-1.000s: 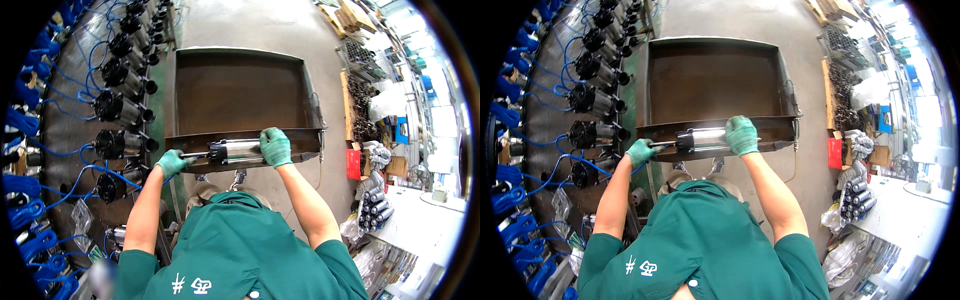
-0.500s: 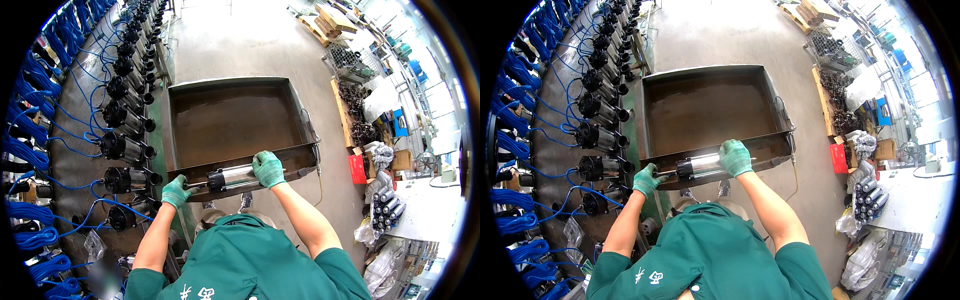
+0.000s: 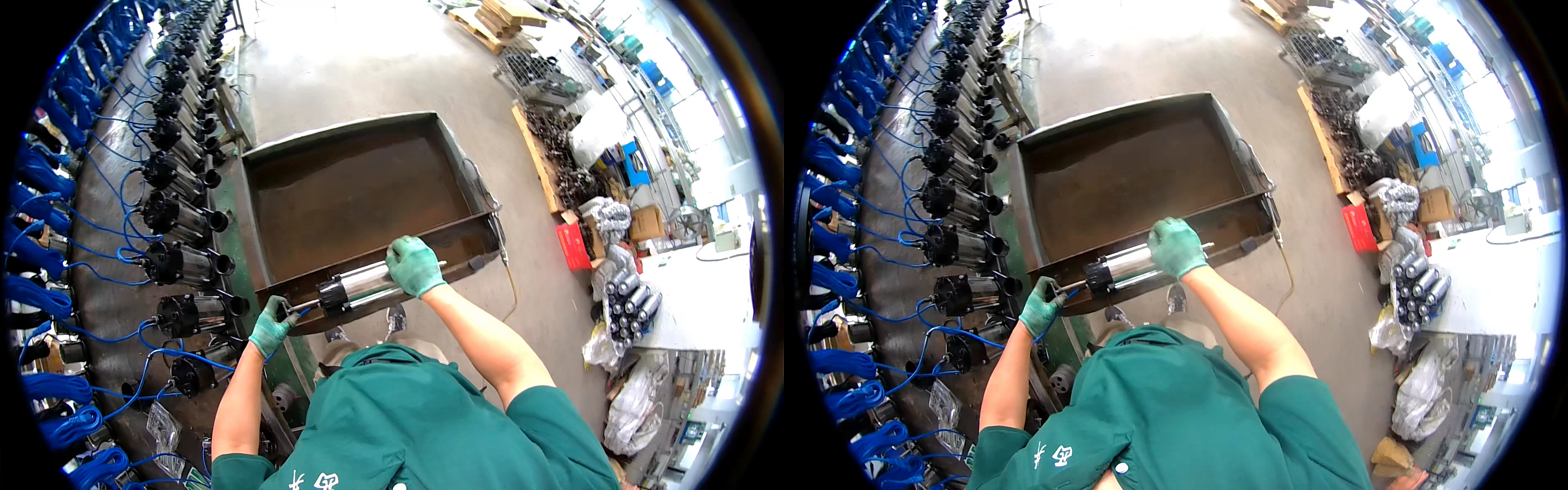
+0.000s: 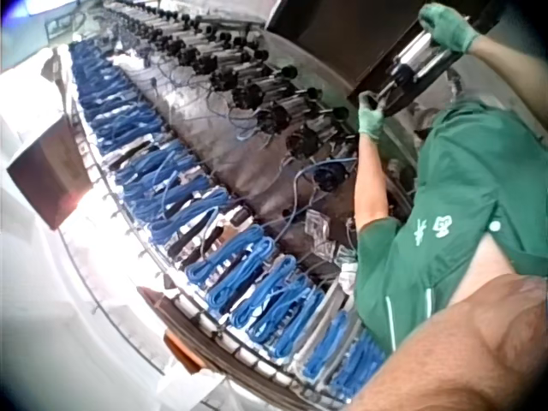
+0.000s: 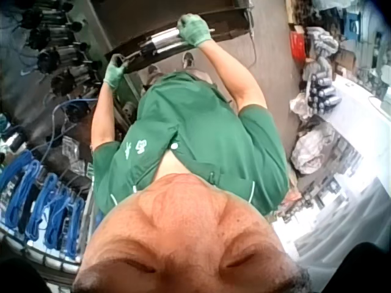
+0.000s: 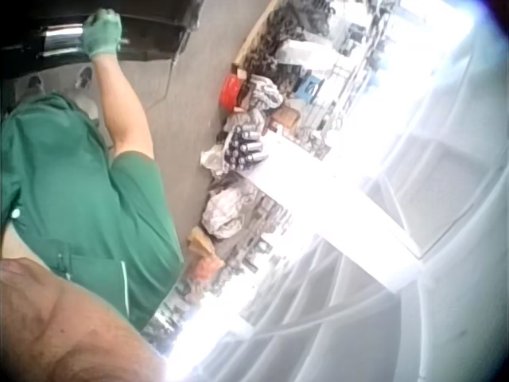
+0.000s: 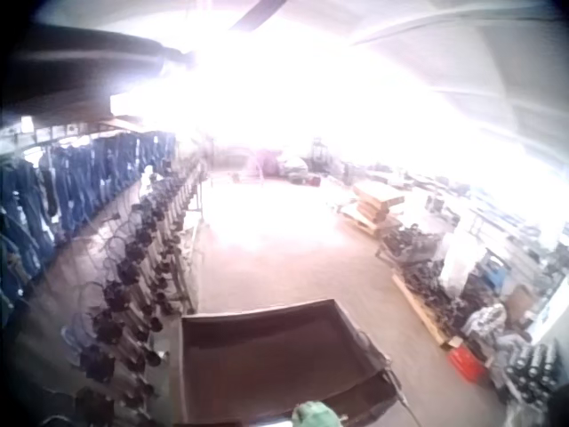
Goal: The person repeatedly picks up cylindrical electrical components from a rack, connects a blue cable, and submerges them in a water-filled metal tray to test for leaks or functionality. The person then removes the components, disconnects the cable, and places them back on the rack.
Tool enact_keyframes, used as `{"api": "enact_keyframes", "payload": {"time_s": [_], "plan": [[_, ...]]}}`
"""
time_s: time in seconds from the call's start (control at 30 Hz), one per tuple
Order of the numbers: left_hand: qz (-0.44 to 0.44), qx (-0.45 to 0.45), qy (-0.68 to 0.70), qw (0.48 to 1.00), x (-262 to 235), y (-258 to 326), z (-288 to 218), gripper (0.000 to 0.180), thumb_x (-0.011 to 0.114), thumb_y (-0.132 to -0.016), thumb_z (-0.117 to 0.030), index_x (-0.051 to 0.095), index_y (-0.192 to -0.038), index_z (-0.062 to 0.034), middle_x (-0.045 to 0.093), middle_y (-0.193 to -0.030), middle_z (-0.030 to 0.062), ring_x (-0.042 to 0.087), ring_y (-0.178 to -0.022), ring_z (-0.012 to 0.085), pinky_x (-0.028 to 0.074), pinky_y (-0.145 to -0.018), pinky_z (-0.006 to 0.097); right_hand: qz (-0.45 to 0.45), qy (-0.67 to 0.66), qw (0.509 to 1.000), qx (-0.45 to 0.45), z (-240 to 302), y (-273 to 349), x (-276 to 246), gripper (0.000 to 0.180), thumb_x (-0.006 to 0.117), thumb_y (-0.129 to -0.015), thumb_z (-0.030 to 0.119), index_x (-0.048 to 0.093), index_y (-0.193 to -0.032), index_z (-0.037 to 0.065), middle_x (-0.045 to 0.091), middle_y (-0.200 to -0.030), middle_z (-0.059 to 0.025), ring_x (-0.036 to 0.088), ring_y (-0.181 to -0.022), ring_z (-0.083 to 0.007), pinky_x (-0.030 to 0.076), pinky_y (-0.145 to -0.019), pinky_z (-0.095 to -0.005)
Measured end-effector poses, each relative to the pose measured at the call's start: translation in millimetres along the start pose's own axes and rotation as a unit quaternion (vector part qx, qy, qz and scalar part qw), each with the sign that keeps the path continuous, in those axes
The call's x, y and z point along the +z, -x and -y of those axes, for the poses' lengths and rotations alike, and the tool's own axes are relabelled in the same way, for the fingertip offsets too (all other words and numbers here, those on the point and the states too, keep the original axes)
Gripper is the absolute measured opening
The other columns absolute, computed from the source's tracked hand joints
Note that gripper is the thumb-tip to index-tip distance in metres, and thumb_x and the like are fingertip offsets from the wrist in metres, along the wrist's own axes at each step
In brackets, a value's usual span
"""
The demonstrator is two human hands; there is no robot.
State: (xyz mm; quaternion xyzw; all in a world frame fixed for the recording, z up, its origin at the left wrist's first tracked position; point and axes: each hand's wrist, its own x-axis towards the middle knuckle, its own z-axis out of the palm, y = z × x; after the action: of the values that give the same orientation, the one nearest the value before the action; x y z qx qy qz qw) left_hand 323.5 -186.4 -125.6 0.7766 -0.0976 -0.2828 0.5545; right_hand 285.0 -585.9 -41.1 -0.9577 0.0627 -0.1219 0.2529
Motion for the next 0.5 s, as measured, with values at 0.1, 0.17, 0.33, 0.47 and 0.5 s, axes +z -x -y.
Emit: {"api": "enact_keyframes", "payload": {"time_s": [0.1,0.17,0.33,0.47,0.5], "plan": [[0.154,-0.182,-0.098,0.966,-22,-10,-60,0.029,0.083,-0.093,-0.022,0.068,-0.108,-0.0018,0.068,-0.093,0.0049,0.059,-0.085,0.0131,0.053,-0.077,0.034,0.012,0.016,1.000,0.014,-1,2,-2,0.017,0.064,-0.093,0.021,0.070,-0.089,0.005,0.072,-0.093,-0.0181,0.067,-0.094,-0.0406,0.056,-0.087,-0.0509],[0.193,-0.197,-0.155,0.949,-29,-16,-79,0.035,0.085,-0.090,-0.032,0.075,-0.100,-0.0007,0.072,-0.083,0.0079,0.064,-0.077,0.0202,0.055,-0.075,0.039,0.001,0.004,1.000,0.012,-1,2,0,0.019,0.064,-0.094,0.022,0.070,-0.089,0.005,0.071,-0.094,-0.0180,0.067,-0.095,-0.0404,0.055,-0.088,-0.0508],[0.005,-0.013,-0.471,0.882,-9,-4,-33,0.036,0.075,-0.089,-0.048,0.070,-0.092,-0.0121,0.075,-0.096,0.0173,0.071,-0.093,0.0429,0.056,-0.079,0.053,-0.003,0.007,1.000,-0.003,3,1,2,0.015,0.066,-0.092,0.017,0.071,-0.087,0.004,0.071,-0.092,-0.0189,0.068,-0.094,-0.0401,0.056,-0.086,-0.0508],[-0.013,-0.017,-0.470,0.882,-3,-4,-34,0.043,0.074,-0.094,-0.053,0.071,-0.096,-0.0100,0.077,-0.093,0.0157,0.074,-0.082,0.0362,0.056,-0.070,0.050,-0.002,0.013,1.000,0.006,1,2,1,0.012,0.069,-0.091,0.016,0.073,-0.090,0.005,0.072,-0.092,-0.0170,0.069,-0.093,-0.0386,0.056,-0.086,-0.0496],[0.040,-0.100,-0.345,0.932,-8,-4,-35,0.043,0.074,-0.094,-0.053,0.072,-0.098,-0.0100,0.077,-0.093,0.0136,0.073,-0.078,0.0313,0.055,-0.067,0.046,0.004,0.012,1.000,0.006,3,2,0,0.013,0.068,-0.091,0.017,0.073,-0.090,0.005,0.072,-0.093,-0.0174,0.069,-0.093,-0.0390,0.056,-0.086,-0.0500]]}}
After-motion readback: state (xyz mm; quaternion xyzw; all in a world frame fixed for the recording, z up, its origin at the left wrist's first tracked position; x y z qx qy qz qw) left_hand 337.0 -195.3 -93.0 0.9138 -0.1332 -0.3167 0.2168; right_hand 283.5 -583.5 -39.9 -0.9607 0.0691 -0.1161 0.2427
